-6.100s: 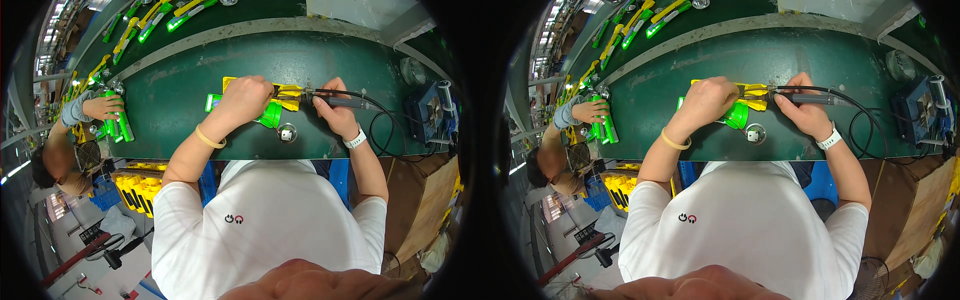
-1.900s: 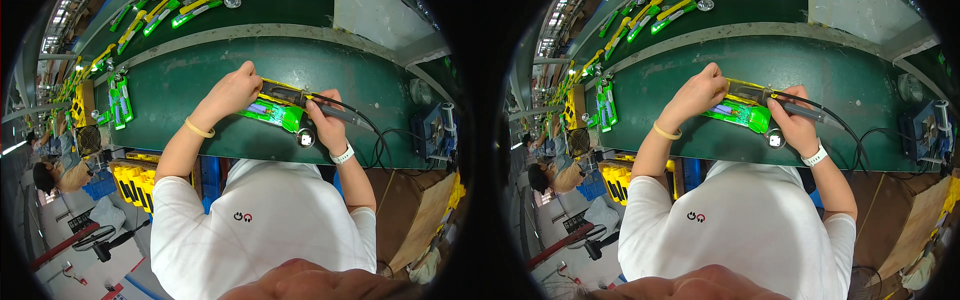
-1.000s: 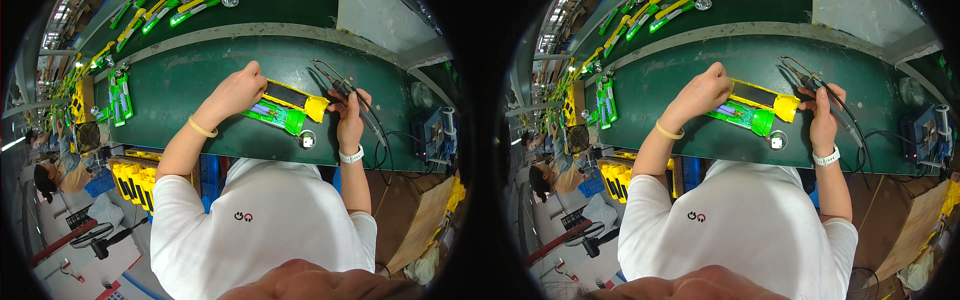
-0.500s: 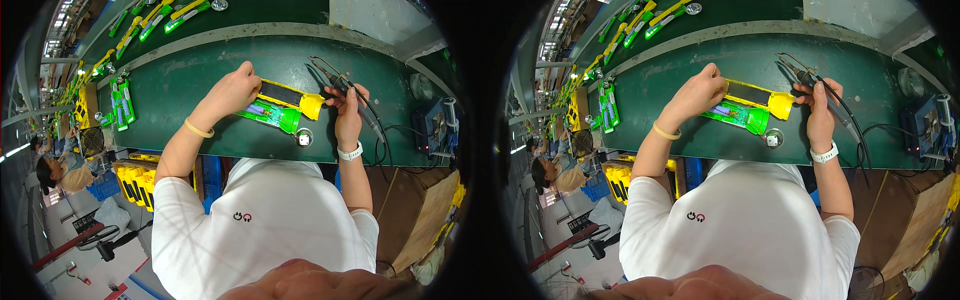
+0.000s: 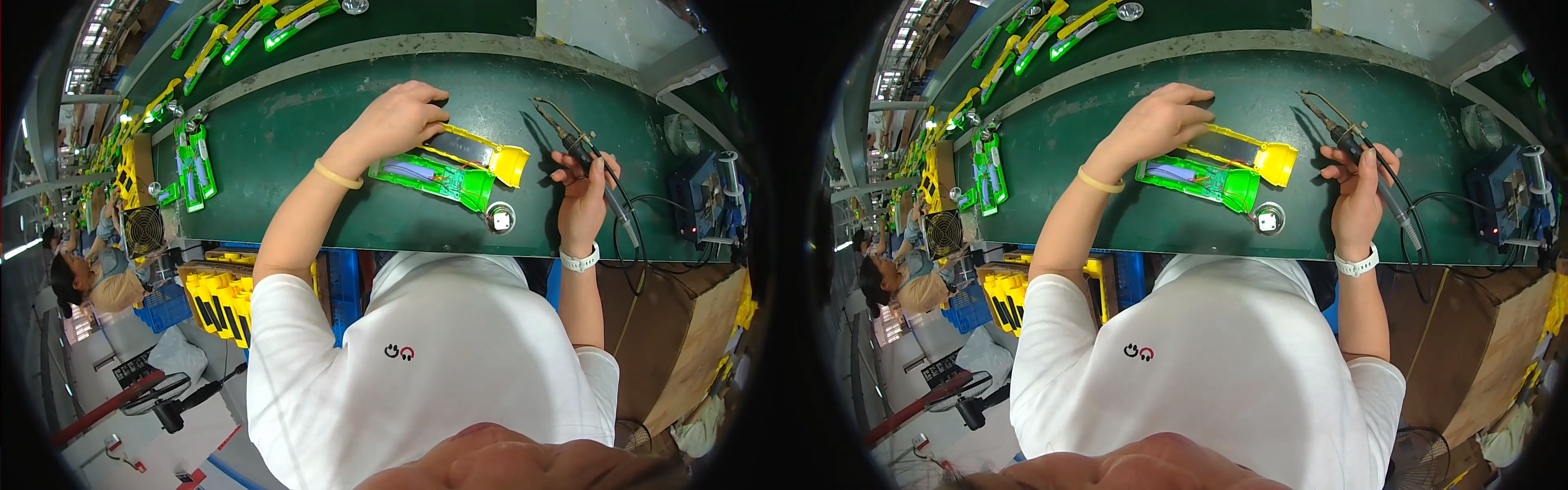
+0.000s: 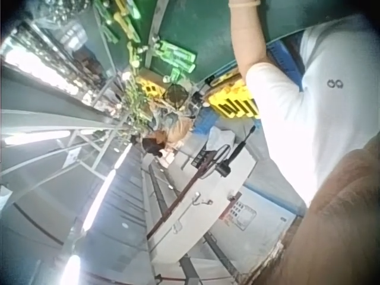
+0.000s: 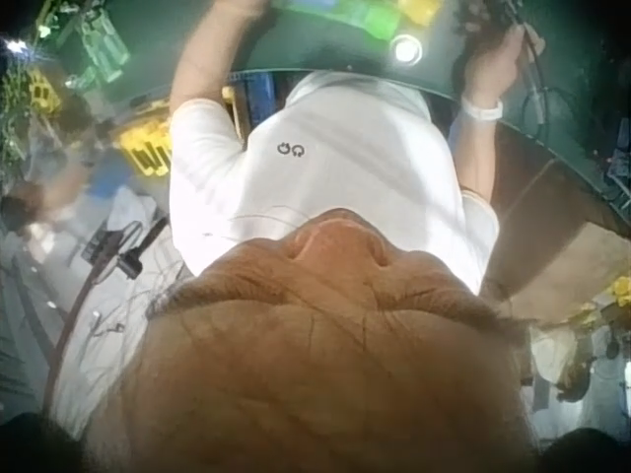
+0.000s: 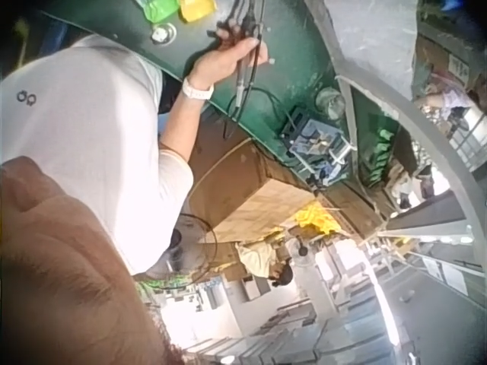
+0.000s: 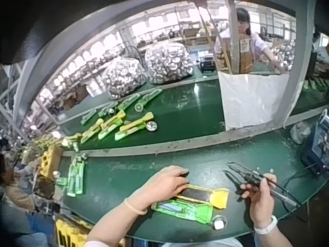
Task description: Soldering wires and assembling components for solar-powered flashlights on a production line.
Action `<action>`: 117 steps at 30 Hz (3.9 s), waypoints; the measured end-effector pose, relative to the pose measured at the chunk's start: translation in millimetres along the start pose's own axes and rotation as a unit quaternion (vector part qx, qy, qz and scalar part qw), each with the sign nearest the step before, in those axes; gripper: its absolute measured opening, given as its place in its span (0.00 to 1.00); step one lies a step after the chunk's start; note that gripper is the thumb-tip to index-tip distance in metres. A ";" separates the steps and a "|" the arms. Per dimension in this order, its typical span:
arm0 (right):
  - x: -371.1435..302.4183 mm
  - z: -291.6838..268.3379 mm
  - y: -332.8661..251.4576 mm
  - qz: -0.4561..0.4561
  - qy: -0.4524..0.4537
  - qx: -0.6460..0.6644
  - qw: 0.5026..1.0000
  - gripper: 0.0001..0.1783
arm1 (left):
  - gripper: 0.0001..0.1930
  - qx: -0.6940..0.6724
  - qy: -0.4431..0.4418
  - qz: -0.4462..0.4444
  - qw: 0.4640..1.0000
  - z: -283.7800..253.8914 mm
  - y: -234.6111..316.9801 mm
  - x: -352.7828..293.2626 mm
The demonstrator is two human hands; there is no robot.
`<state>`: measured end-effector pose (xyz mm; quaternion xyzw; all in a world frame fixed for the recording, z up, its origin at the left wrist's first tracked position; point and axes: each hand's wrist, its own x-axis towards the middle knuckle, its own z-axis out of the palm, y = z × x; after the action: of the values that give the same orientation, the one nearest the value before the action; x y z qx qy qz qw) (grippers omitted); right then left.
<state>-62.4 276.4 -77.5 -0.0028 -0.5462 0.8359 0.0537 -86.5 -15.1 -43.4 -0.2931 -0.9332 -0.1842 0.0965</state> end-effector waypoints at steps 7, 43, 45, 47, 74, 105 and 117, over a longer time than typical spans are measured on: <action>-12.6 -20.0 -1.2 -0.032 0.034 0.001 0.999 0.14 | 0.21 -0.145 -0.067 0.053 0.986 -26.4 19.8 -41.0; -0.7 -27.0 9.9 0.001 0.000 -0.024 1.000 0.16 | 0.27 0.444 0.121 -0.641 0.614 -104.0 -139.2 -275.2; -1.1 -30.0 14.3 -0.018 0.020 -0.040 0.999 0.15 | 0.23 0.463 0.120 -0.593 0.648 -99.2 -136.1 -285.9; -2.2 -32.9 16.1 -0.016 0.017 -0.039 0.999 0.15 | 0.21 0.449 0.165 -0.537 0.695 -96.9 -126.7 -286.5; 1.7 -47.4 17.3 -0.004 0.011 -0.018 1.000 0.22 | 0.28 0.261 0.310 -0.577 0.709 -84.6 -105.3 -334.2; -2.4 -27.1 7.3 -0.005 0.045 -0.107 0.993 0.19 | 0.24 0.217 0.386 -0.537 0.718 -137.4 -151.9 -310.0; -1.5 -31.6 14.1 -0.024 0.065 -0.075 0.995 0.17 | 0.13 0.387 0.253 -0.660 0.592 -121.3 -202.0 -387.0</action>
<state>-60.1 299.6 -103.2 -0.0480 -0.6029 0.7889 0.1085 117.9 -415.1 -102.1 0.5261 -0.7928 0.1147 0.2854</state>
